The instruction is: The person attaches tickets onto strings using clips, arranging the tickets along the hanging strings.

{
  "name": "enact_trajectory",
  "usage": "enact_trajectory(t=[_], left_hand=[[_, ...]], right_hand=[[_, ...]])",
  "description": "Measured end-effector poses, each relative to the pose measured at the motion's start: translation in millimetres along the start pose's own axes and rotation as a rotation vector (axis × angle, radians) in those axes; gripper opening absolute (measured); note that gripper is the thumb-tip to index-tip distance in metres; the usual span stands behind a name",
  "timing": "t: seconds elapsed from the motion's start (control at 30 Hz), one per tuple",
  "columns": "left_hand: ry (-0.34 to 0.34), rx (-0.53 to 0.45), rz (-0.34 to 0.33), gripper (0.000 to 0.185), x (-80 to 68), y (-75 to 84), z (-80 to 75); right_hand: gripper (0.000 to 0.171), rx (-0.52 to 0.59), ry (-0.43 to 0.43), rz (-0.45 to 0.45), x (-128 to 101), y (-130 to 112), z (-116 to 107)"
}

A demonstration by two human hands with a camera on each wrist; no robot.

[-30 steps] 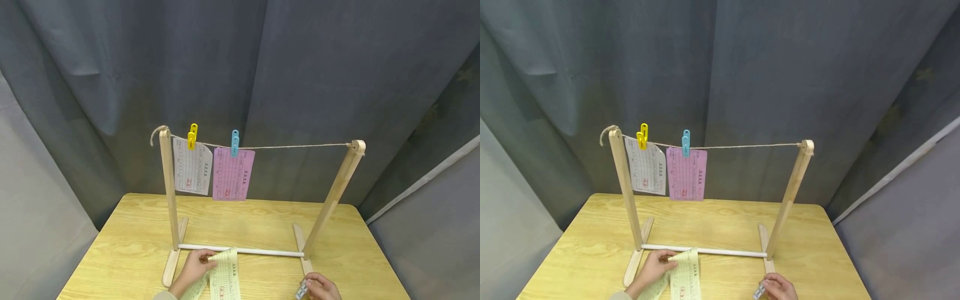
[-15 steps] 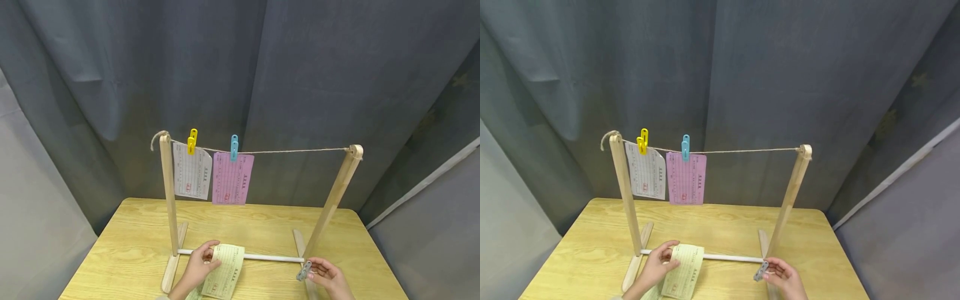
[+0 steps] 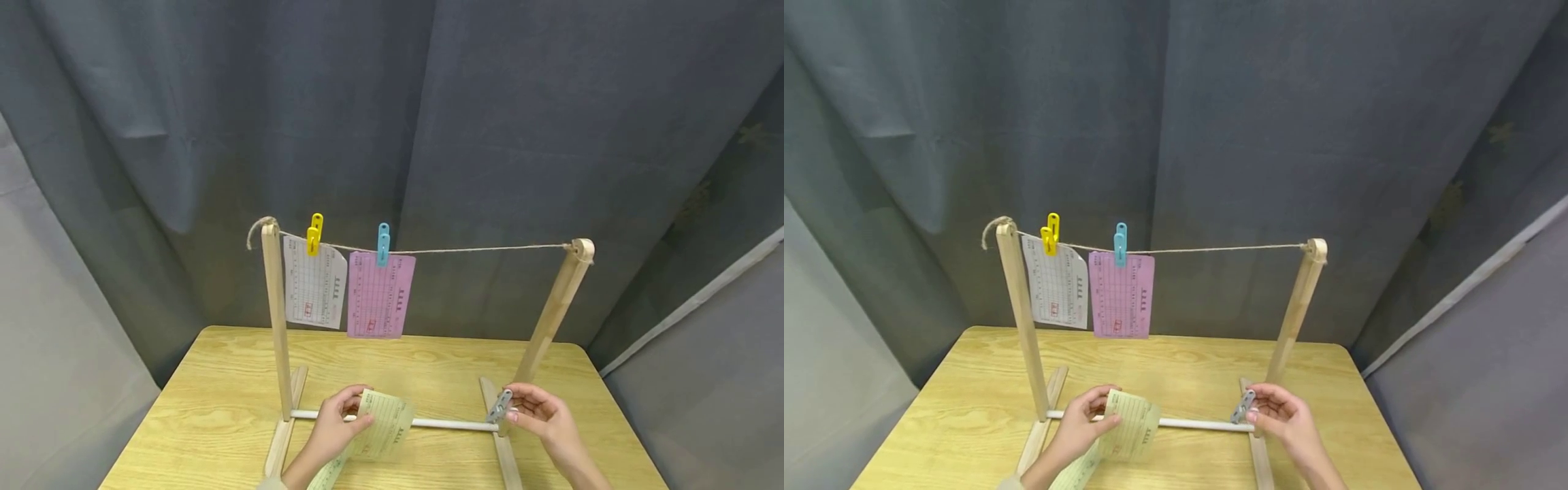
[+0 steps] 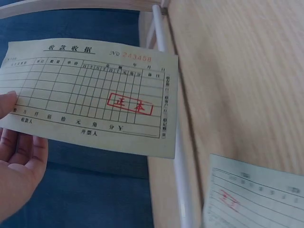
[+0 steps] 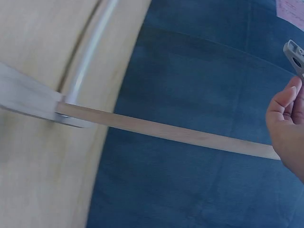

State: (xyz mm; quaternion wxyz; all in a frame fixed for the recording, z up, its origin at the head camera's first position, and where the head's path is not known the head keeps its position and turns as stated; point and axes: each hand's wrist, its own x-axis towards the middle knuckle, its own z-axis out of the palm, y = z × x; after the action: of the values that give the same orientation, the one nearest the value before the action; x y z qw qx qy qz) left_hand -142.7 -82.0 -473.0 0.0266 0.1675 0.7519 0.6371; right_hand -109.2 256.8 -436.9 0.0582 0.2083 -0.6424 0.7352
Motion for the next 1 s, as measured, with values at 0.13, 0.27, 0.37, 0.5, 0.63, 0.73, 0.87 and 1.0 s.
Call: enact_trajectory(t=[0.13,0.27,0.37,0.5,0.63,0.73,0.87,1.0], left_hand=[[0.023,0.008,0.021,0.035,5.9,-4.2,1.9],[0.057,-0.002,0.063,0.034,10.5,1.2,3.8],[0.076,-0.028,0.100,0.033,13.4,10.3,4.6],[0.095,-0.065,0.127,0.030,17.2,22.1,4.7],[0.093,-0.068,0.125,0.030,21.5,34.2,4.3],[0.101,-0.062,0.142,0.030,23.9,41.3,4.7],[0.113,-0.082,0.201,0.030,27.9,47.2,6.5],[0.111,-0.092,0.261,0.029,33.7,52.7,8.6]], right_hand=[[0.036,0.011,-0.049,-0.086,10,-9,1],[0.038,0.014,-0.079,-0.158,22,-20,3],[0.037,0.005,-0.104,-0.181,31,-31,5],[0.036,-0.025,-0.121,-0.177,43,-46,8],[0.037,-0.042,-0.131,-0.196,51,-56,11],[0.036,-0.053,-0.143,-0.215,56,-60,12],[0.037,-0.068,-0.146,-0.232,62,-66,13],[0.038,-0.071,-0.134,-0.231,69,-74,15]])
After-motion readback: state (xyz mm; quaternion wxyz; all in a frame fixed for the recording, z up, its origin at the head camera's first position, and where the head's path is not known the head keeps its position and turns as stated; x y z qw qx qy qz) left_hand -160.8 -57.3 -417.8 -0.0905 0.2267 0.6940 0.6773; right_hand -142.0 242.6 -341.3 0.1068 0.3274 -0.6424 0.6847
